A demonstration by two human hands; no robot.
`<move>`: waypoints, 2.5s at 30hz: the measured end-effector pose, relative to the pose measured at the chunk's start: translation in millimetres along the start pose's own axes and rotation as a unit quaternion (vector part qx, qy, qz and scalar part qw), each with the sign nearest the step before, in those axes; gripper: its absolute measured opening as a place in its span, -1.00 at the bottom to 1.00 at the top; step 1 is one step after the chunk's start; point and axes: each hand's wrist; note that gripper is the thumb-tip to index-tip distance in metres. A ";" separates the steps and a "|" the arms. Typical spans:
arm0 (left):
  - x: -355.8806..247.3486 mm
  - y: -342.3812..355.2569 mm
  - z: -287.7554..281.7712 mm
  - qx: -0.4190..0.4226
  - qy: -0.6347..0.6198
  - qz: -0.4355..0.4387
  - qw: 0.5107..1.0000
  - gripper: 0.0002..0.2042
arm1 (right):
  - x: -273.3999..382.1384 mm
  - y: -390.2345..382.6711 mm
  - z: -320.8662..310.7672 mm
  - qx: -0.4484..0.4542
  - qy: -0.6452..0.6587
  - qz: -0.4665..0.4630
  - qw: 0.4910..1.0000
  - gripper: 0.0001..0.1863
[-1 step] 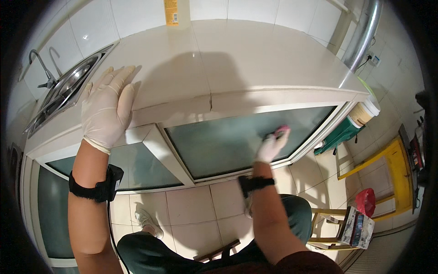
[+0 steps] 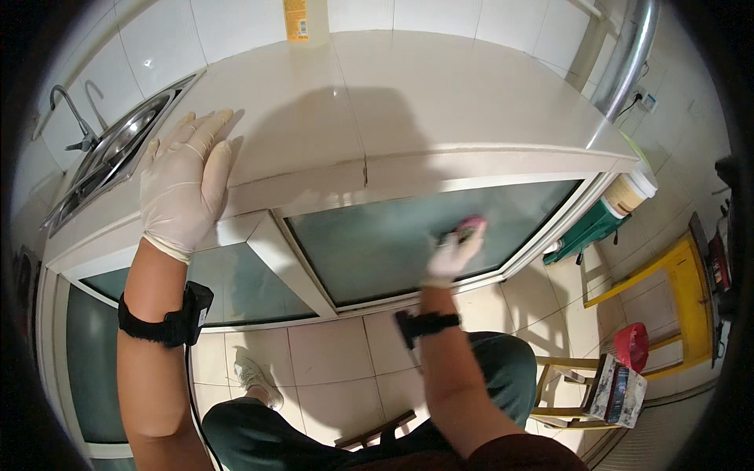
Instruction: The person wipes the kitchen countertop, cabinet doors, and wall tiles using a cloth while wearing gloves. They move a cleaning bottle aside to reach the surface and continue wiping around the sink and stove area.
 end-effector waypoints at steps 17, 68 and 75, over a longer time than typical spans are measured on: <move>8.0 -1.4 2.5 -0.001 -0.049 0.013 0.999 -0.59 | 54.2 -116.4 36.2 0.389 -0.080 -0.231 0.889 -0.46; 8.8 0.1 1.0 0.004 -0.029 0.039 0.999 -0.65 | 3.8 -124.5 24.5 0.119 0.313 0.487 0.806 -0.50; 15.1 -3.7 6.0 0.015 -0.067 0.019 0.997 -0.63 | -124.5 40.6 -66.3 -0.144 0.310 0.378 0.860 -0.57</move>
Point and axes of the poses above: each hand's wrist, its own y-axis towards the middle knuckle, its own z-axis out of the palm, x = y × z, and after that the axes turned 7 degrees about x, right-handed
